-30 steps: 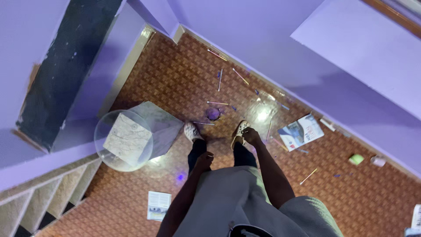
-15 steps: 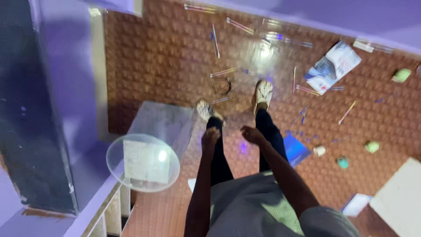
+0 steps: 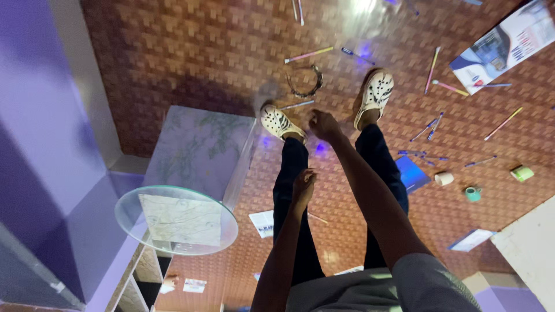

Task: The person picks up a plastic bottle and places it on a window sill, then picks up two small floral arrangements and places them next to the bottle, and finally picks up a headband and places it on the sill.

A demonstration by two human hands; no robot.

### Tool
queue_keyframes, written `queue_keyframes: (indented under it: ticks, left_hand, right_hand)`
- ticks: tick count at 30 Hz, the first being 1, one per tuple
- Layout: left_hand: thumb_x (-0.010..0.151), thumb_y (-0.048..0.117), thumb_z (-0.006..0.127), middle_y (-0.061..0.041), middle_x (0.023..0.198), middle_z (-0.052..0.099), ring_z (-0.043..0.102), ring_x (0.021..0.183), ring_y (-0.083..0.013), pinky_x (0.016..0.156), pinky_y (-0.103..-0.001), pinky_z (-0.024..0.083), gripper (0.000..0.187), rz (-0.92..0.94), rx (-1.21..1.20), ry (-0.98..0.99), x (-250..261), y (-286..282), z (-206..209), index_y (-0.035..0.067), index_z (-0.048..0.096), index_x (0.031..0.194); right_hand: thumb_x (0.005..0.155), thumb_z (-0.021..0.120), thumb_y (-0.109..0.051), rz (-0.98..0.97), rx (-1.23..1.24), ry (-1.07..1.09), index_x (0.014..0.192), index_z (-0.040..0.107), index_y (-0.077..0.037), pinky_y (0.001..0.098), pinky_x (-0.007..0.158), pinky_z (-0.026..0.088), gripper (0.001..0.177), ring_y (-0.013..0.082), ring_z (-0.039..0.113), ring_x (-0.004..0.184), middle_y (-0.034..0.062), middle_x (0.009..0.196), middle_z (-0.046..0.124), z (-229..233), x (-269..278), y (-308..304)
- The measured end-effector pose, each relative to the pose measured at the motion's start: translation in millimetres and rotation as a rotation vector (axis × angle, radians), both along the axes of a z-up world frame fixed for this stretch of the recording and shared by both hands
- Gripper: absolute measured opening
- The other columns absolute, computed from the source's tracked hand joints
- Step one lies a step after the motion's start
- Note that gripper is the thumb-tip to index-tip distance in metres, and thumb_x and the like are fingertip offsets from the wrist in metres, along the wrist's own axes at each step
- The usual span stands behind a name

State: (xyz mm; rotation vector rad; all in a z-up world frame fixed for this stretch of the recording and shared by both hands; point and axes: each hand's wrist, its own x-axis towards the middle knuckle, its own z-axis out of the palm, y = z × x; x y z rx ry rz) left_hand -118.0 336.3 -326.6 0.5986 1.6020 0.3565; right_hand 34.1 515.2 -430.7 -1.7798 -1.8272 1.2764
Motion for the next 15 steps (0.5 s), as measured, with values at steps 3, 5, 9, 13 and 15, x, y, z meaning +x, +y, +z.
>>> queue_keyframes:
  ticks: [3, 5, 9, 13, 15]
  left_hand:
    - [0.094, 0.017, 0.068, -0.009, 0.102, 0.073, 0.068, 0.091, -0.0171, 0.077, -0.032, 0.053, 0.021, 0.004, -0.047, -0.112, 4.7, -18.1, -23.4, 0.004, 0.071, 0.111]
    - [0.095, 0.017, 0.068, -0.01, 0.107, 0.073, 0.068, 0.096, -0.018, 0.081, -0.032, 0.053, 0.023, -0.045, -0.001, -0.055, 5.7, -19.4, -37.3, 0.003, 0.07, 0.112]
    - [0.102, 0.02, 0.065, -0.013, 0.11, 0.074, 0.07, 0.101, -0.0185, 0.087, -0.031, 0.054, 0.029, 0.066, -0.169, -0.144, 2.3, 10.1, -48.9, 0.002, 0.063, 0.124]
    - [0.105, 0.015, 0.056, -0.014, 0.118, 0.071, 0.07, 0.105, -0.0195, 0.091, -0.033, 0.055, 0.027, 0.409, -0.152, -0.389, 6.0, 58.1, -32.9, -0.001, 0.063, 0.126]
    - [0.104, 0.013, 0.054, -0.013, 0.118, 0.071, 0.071, 0.107, -0.0209, 0.094, -0.033, 0.055, 0.027, 0.424, -0.253, -0.351, 12.0, 71.5, -23.5, 0.001, 0.063, 0.126]
  right_hand:
    - [0.09, 0.061, -0.019, -0.023, -0.355, -0.088, 0.12, 0.066, -0.004, 0.0541, 0.072, 0.056, 0.034, 0.0452, 0.069, 0.079, 0.0264, 0.082, 0.07, -41.2, -9.0, 14.3]
    - [0.085, 0.06, -0.019, 0.022, -0.351, -0.152, 0.132, 0.057, -0.003, 0.057, 0.073, 0.055, 0.049, 0.0471, 0.068, 0.084, 0.0284, 0.088, 0.07, -76.6, -12.2, 15.7]
    - [0.09, 0.056, -0.02, 0.108, -0.592, -0.287, 0.149, 0.043, -0.007, 0.0576, 0.081, 0.054, 0.062, 0.047, 0.068, 0.094, 0.0279, 0.101, 0.071, -150.9, -11.8, 11.1]
    - [0.087, 0.058, -0.017, 0.186, -0.68, -0.473, 0.158, 0.033, -0.013, 0.0568, 0.094, 0.052, 0.075, 0.0467, 0.064, 0.112, 0.0274, 0.119, 0.068, -185.0, -7.1, 13.0]
    - [0.089, 0.058, -0.016, 0.202, -0.765, -0.496, 0.161, 0.033, -0.016, 0.0578, 0.099, 0.05, 0.076, 0.047, 0.062, 0.119, 0.027, 0.124, 0.067, -195.9, -6.7, 18.4]
